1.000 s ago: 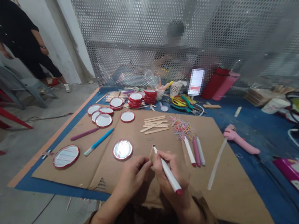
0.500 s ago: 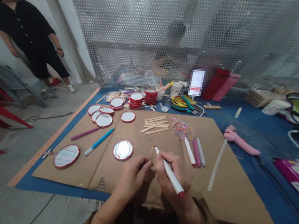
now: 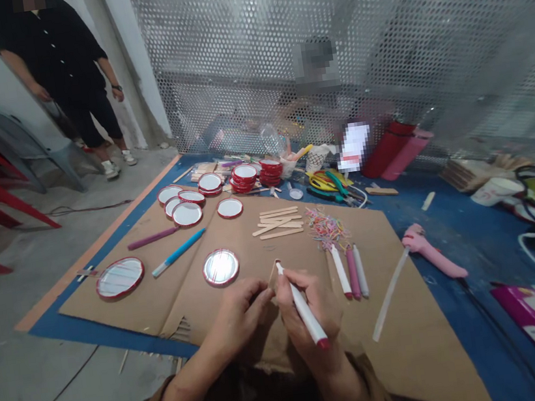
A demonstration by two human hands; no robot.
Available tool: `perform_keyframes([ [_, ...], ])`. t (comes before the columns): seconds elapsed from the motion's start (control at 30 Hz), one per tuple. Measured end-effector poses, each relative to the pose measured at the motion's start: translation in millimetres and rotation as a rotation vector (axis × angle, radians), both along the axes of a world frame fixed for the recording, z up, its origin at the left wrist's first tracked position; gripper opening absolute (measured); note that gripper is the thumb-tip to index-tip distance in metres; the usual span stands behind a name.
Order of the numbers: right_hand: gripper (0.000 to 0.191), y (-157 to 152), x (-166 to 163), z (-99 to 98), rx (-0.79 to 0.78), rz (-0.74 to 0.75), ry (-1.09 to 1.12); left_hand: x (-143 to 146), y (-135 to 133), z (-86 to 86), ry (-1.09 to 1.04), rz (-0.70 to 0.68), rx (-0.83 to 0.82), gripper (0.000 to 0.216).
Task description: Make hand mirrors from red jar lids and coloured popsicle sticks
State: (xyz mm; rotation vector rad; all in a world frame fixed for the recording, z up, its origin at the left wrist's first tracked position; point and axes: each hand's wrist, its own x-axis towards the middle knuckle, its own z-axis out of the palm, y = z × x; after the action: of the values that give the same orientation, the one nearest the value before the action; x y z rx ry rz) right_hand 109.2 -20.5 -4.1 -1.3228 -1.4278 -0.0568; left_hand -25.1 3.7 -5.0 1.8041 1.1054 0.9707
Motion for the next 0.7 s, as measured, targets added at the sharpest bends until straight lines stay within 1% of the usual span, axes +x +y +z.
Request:
perform_keyframes([
  [0.17, 0.011, -0.6, 1.2, -0.7, -0.028, 0.021, -0.01, -0.1, 0.1, -1.2, -0.002, -0.006, 0.008, 0.022],
  [0.4, 0.014, -0.9, 2.4, -7.1, -0.021, -0.004, 0.035, -0.2, -0.4, 1.1, -0.007, -0.005, -0.013, 0.022],
  [0.7, 0.012, -1.2, 2.0, -3.2, -0.033, 0.009, 0.019, -0.5, 0.3, -0.9, -0.01, -0.006, 0.003, 0.021],
])
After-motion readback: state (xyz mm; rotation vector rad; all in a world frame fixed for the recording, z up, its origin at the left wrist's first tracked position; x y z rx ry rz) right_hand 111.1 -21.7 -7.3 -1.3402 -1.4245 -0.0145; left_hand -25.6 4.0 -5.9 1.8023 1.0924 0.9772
